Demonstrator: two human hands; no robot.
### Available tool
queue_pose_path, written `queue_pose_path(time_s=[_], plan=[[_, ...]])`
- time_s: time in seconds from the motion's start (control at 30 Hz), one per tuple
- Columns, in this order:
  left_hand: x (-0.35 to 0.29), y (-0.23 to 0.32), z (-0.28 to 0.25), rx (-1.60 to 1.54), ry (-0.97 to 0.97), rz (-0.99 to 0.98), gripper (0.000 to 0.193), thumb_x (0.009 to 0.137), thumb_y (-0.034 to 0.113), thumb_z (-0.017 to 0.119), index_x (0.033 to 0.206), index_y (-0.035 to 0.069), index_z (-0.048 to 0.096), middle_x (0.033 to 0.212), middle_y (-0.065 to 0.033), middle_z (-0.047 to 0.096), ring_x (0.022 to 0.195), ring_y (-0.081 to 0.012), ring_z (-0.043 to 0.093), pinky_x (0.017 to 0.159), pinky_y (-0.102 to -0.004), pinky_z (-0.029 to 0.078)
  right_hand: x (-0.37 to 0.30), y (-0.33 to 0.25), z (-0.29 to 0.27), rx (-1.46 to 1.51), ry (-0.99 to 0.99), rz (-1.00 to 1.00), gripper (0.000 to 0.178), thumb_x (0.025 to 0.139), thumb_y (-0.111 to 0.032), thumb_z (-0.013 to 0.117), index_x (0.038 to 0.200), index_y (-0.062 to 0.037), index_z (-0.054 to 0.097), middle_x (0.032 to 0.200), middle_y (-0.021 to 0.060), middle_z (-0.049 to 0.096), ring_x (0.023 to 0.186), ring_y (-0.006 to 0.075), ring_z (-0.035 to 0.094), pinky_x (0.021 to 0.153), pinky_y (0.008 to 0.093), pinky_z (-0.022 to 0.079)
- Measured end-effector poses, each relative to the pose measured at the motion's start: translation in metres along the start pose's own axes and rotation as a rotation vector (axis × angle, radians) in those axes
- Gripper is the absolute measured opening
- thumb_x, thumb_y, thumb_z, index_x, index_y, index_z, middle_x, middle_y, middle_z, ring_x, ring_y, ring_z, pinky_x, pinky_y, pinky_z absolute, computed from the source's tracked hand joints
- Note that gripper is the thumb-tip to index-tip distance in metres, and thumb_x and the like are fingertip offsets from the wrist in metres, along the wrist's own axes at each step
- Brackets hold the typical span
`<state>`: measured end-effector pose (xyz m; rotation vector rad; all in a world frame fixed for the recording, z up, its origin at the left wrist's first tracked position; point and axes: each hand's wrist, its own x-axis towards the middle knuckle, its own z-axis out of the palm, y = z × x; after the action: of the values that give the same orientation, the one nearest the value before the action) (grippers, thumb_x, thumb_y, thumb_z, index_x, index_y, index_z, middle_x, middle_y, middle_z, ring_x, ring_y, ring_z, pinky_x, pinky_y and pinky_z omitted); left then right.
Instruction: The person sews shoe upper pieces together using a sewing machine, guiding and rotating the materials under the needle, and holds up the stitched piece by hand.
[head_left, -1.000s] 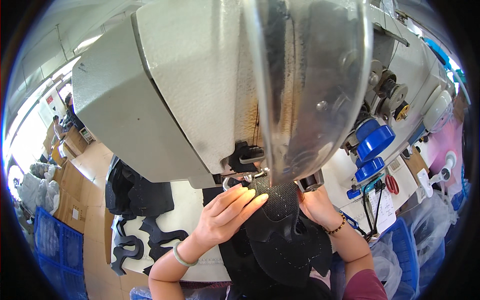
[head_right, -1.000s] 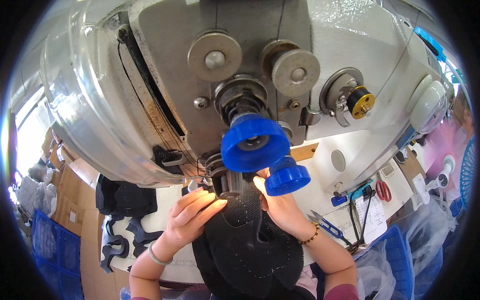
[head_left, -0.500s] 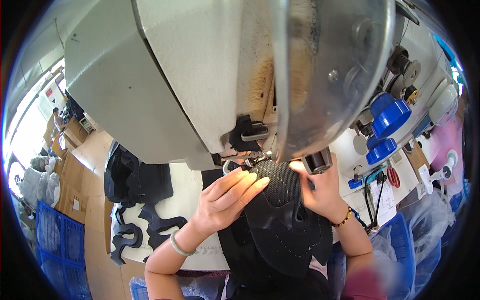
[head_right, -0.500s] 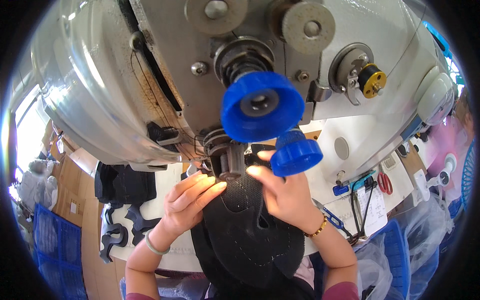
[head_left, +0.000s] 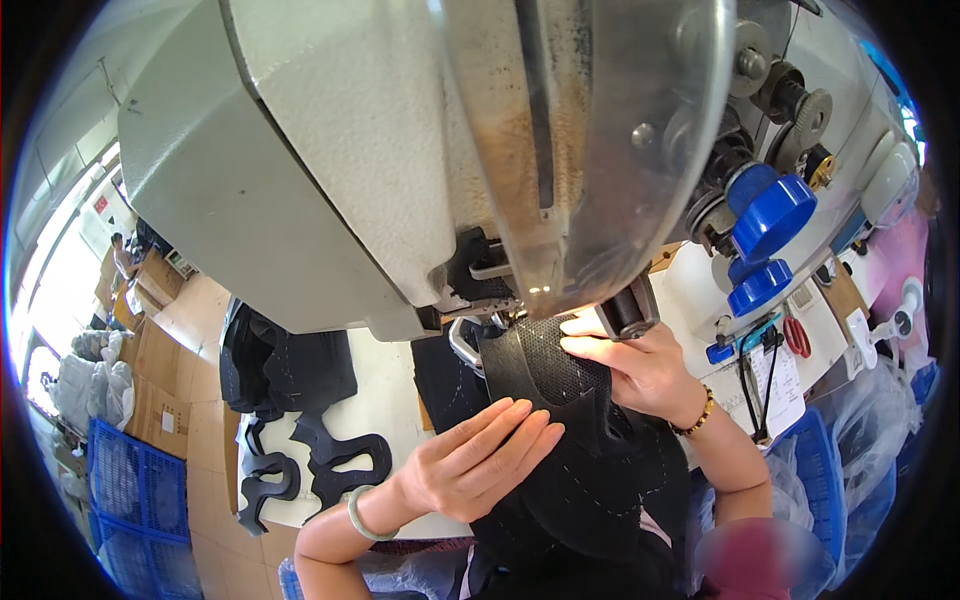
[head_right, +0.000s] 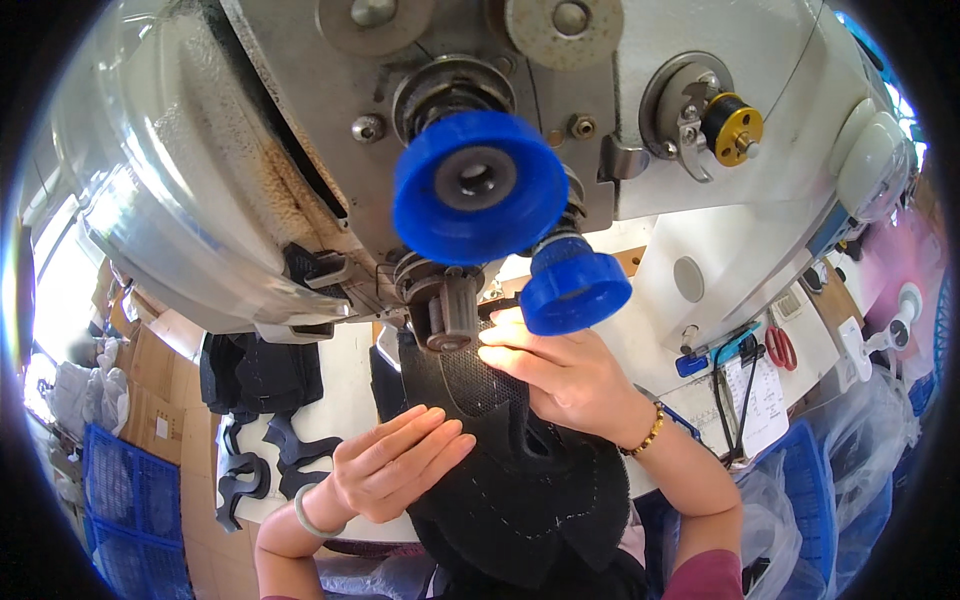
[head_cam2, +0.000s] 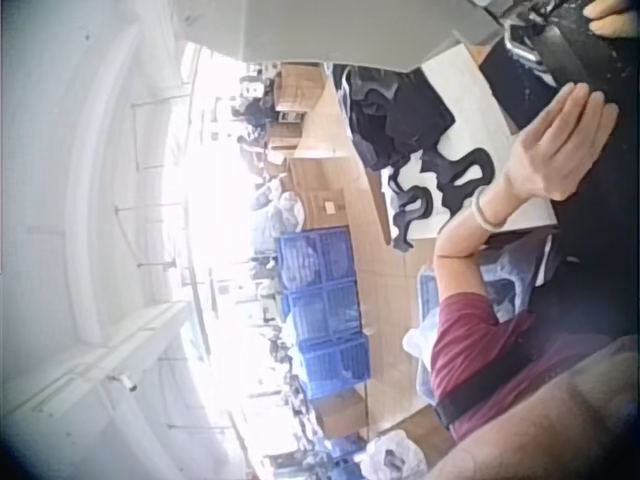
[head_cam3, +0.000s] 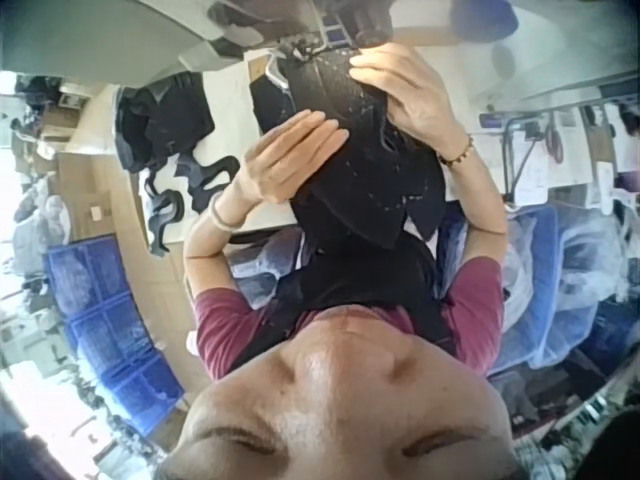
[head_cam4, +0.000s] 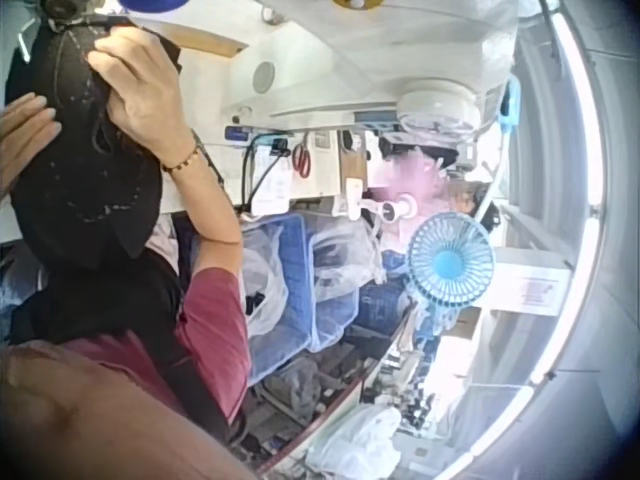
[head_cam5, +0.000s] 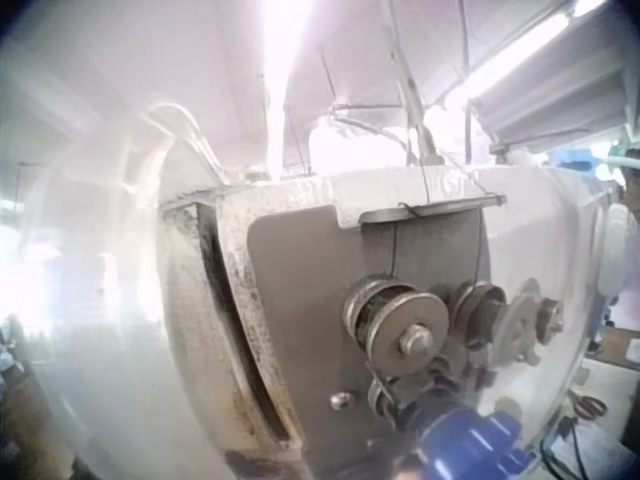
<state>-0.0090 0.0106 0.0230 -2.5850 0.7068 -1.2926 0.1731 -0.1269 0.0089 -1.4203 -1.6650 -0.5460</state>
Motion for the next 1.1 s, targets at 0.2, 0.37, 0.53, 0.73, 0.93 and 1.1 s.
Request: queue_pose_path(time_s=[0.2,0.37,0.53,0.73,0.93,1.1], plan=[[-0.001,-0.009,0.002,-0.031,0.034,-0.008,0.019,0.07,0.004,0.066,0.088,0.005,0.071,0.09,-0.0047,0.065,0.083,-0.0193,0.064,0.075,-0.0295,0.058,0.005,0.002,0.005,0.053,0.083,0.068,0.042,0.061,0.016,0.054,0.093,-0.0067,0.069,0.096,0.013,0.067,0.087,0.0277,0.065,0.076,0.0339,0.051],[0.001,-0.016,0.002,-0.046,0.022,-0.045,0.026,0.068,0.0,0.065,0.093,0.004,0.071,0.093,-0.0045,0.064,0.088,-0.0178,0.063,0.08,-0.0289,0.057,0.009,0.003,0.007,-0.019,0.068,0.114,0.046,0.059,0.015,0.055,0.095,-0.0089,0.07,0.095,0.0124,0.066,0.088,0.0267,0.064,0.078,0.0322,0.05],[0.003,-0.026,0.005,-0.047,0.035,-0.027,0.025,0.067,0.002,0.067,0.092,0.004,0.071,0.091,-0.0035,0.064,0.087,-0.0173,0.063,0.079,-0.0281,0.057,0.005,0.01,0.01,-0.065,0.075,0.119,0.044,0.063,0.015,0.057,0.099,-0.0073,0.068,0.096,0.0113,0.065,0.087,0.0253,0.063,0.077,0.0297,0.049],[0.004,-0.036,0.01,-0.053,0.041,-0.041,0.025,0.065,0.003,0.068,0.09,0.005,0.071,0.091,-0.0027,0.065,0.087,-0.0173,0.063,0.076,-0.0271,0.057,-0.001,0.023,0.015,-0.07,0.164,0.079,0.032,0.069,0.009,0.064,0.1,-0.0012,0.061,0.09,0.0108,0.064,0.081,0.0235,0.064,0.07,0.0289,0.05],[0.001,-0.046,0.013,-0.112,0.06,-0.069,0.034,0.059,0.001,0.066,0.093,0.005,0.07,0.092,-0.0025,0.065,0.089,-0.0183,0.062,0.077,-0.0277,0.056,0.01,0.018,0.011,-0.105,0.18,0.016,0.025,0.071,0.005,0.066,0.094,-0.0012,0.06,0.087,0.0099,0.063,0.074,0.0219,0.063,0.065,0.0295,0.05],[-0.007,-0.056,0.017,-0.166,0.062,-0.102,0.041,0.055,0.0,0.061,0.095,0.007,0.07,0.095,-0.0009,0.065,0.092,-0.0194,0.061,0.08,-0.0297,0.055,0.006,0.022,0.015,-0.101,0.143,0.071,0.022,0.072,0.002,0.068,0.091,-0.0016,0.059,0.082,0.0076,0.062,0.072,0.02,0.063,0.064,0.0293,0.049]])
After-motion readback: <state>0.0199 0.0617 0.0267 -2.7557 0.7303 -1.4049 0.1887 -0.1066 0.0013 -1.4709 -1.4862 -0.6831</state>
